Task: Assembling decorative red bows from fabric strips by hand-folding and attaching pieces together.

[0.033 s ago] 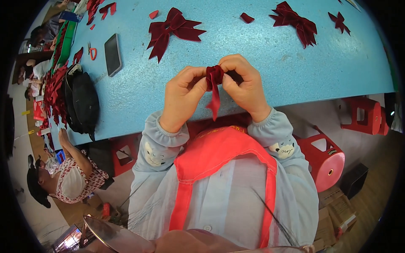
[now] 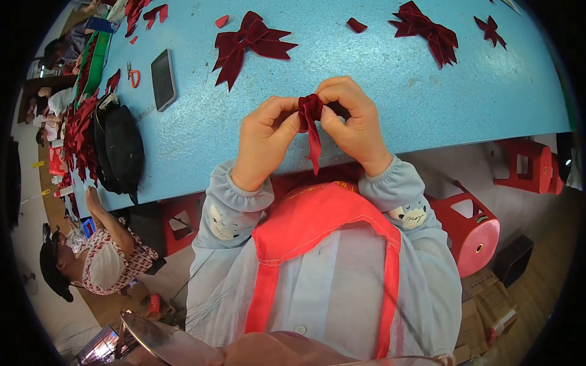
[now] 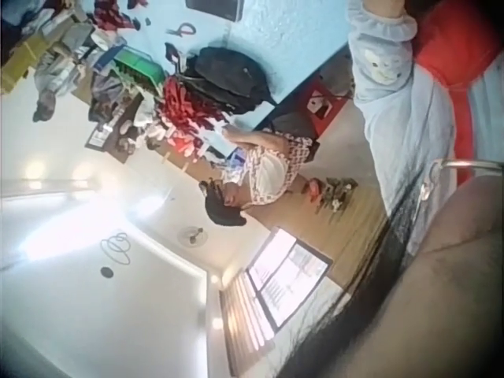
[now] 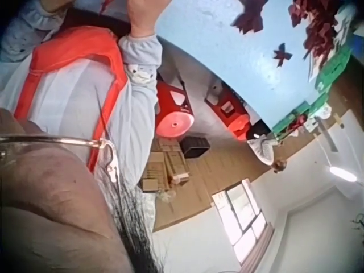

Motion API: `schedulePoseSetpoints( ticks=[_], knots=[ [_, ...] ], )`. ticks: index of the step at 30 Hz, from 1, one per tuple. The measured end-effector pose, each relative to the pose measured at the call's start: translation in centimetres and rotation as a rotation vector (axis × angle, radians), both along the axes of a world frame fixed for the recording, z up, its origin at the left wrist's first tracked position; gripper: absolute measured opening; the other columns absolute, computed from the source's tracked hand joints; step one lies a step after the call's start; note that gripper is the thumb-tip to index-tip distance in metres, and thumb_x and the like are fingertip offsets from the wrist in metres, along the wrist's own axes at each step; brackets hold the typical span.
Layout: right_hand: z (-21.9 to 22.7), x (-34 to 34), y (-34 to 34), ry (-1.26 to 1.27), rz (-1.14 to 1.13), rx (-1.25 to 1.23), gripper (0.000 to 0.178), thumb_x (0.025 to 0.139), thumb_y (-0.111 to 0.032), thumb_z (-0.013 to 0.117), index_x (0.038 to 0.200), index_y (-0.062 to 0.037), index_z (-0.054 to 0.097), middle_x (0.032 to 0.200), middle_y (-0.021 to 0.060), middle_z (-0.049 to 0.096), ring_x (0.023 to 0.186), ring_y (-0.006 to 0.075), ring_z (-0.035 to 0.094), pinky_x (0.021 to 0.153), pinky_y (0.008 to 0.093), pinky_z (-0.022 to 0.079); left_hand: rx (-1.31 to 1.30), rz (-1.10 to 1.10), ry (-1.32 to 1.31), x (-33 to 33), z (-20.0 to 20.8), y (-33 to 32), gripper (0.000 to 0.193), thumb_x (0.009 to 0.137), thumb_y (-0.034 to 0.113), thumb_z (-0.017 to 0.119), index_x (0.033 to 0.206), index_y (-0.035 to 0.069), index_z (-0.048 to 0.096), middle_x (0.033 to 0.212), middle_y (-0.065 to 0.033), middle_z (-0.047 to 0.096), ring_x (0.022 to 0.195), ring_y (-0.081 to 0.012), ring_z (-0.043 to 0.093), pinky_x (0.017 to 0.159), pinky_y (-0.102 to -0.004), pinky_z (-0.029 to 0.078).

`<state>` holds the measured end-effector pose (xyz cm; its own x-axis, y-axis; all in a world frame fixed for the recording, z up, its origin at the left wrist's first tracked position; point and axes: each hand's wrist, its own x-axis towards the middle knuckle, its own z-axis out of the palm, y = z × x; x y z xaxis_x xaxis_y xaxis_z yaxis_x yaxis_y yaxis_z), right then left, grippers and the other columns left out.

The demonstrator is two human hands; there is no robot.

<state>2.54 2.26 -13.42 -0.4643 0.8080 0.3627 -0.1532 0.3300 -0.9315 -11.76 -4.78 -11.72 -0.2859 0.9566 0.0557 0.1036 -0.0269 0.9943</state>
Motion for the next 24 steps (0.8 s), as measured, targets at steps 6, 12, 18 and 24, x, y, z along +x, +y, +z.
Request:
schedulePoseSetpoints(
  ticks=[6, 12, 18, 24],
  knots=[
    [0.2, 0.1, -0.5, -0.15, -0.258, 0.214, 0.01, 0.072, 0.005, 0.052, 0.081, 0.0005, 0.053, 0.094, 0.0075, 0.049, 0.081, 0.0144, 0.049, 0.071, 0.0243, 0.043, -0.05, 0.063, 0.162, 1.8, -0.8, 0.7, 0.01, 0.078, 0.002, 0.059, 0.087, -0.002, 0.061, 0.078, -0.0111, 0.061, 0.065, -0.0151, 0.061, 0.059, -0.0248, 0.048],
    [-1.8, 0.6, 0.5, -0.078, -0.205, 0.016, 0.012, 0.071, 0.008, 0.05, 0.08, 0.0004, 0.053, 0.096, 0.0051, 0.047, 0.079, 0.0118, 0.046, 0.07, 0.0245, 0.042, -0.023, 0.155, -0.166, 2.7, -2.1, 1.2, 0.011, 0.078, 0.001, 0.058, 0.088, -0.002, 0.06, 0.078, -0.0093, 0.062, 0.064, -0.0131, 0.059, 0.06, -0.0229, 0.047],
    [-2.5, 0.8, 0.9, 0.02, -0.021, -0.225, 0.013, 0.072, 0.008, 0.05, 0.082, 0.0006, 0.053, 0.098, 0.0041, 0.046, 0.08, 0.0101, 0.046, 0.072, 0.0231, 0.041, -0.009, 0.138, -0.234, 2.5, -1.8, 1.1, 0.013, 0.079, 0.0, 0.056, 0.091, -0.002, 0.06, 0.079, -0.0053, 0.062, 0.066, -0.0093, 0.057, 0.06, -0.0216, 0.046],
    [-1.6, 0.6, 0.9, 0.06, -0.04, -0.157, 0.01, 0.075, 0.005, 0.048, 0.083, 0.0001, 0.052, 0.094, 0.0036, 0.048, 0.081, 0.0097, 0.045, 0.071, 0.022, 0.038, 0.012, 0.103, -0.096, 2.2, -1.5, 2.0, 0.014, 0.082, -0.001, 0.051, 0.093, -0.004, 0.059, 0.084, -0.0035, 0.061, 0.07, -0.0066, 0.055, 0.061, -0.0215, 0.046]
  ],
)
